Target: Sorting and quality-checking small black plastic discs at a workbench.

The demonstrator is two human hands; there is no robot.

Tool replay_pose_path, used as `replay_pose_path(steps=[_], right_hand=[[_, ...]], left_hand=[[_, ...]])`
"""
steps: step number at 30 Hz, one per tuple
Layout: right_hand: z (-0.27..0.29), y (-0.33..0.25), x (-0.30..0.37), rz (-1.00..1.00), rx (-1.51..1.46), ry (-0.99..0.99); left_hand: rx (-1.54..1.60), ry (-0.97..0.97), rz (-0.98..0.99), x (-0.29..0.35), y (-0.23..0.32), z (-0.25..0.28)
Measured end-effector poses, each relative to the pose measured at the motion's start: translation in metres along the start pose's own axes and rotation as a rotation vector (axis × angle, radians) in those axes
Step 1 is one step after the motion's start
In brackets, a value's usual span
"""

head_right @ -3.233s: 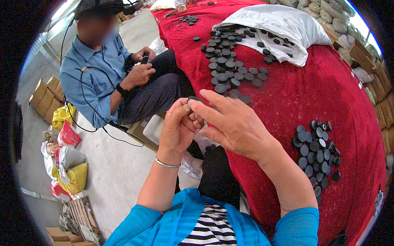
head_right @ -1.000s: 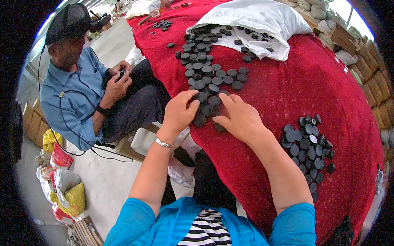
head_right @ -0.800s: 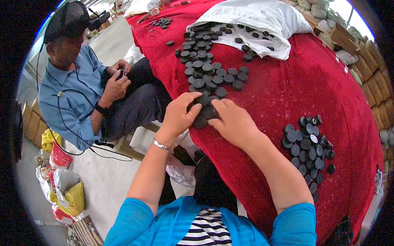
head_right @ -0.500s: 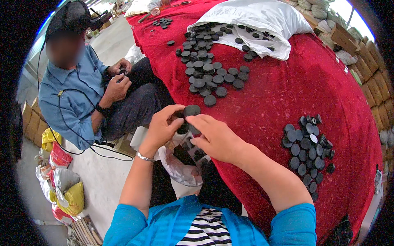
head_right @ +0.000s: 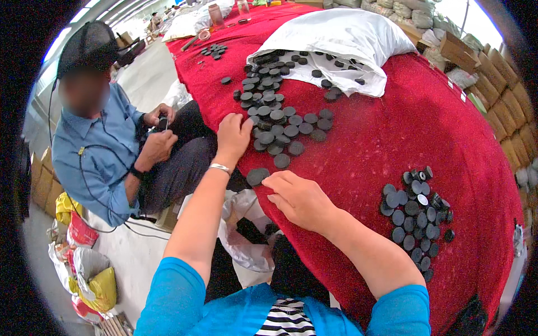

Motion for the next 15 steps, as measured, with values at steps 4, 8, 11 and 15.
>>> replay_pose_path(steps=[4, 8, 11, 15], right_hand=[[0.009, 0.021, 0.0, -0.112, -0.043, -0.016], [0.017, 0.037, -0.005, -0.186, -0.09, 0.017], [0.048, 0.045, -0.028, -0.11, 0.137, 0.191], [0.083, 0.091, -0.063, -0.189, 0.432, 0.316]], left_hand=[[-0.285, -0.14, 0.045, 0.002, 0.017, -0.021], [-0.306, -0.115, 0.038, 0.002, 0.022, -0.02], [-0.275, -0.081, 0.028, 0.002, 0.02, -0.019], [-0.291, -0.038, 0.006, 0.003, 0.014, -0.012]])
Point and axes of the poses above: each hand's wrist, its own x-axis away from the middle knuckle, its own z-axis out of the back of the hand, y = z × x, the point moved 9 cm from there along -x, towards the middle knuckle, and after that the axes turned 2 degrees about -y, right-handed, at the moved point
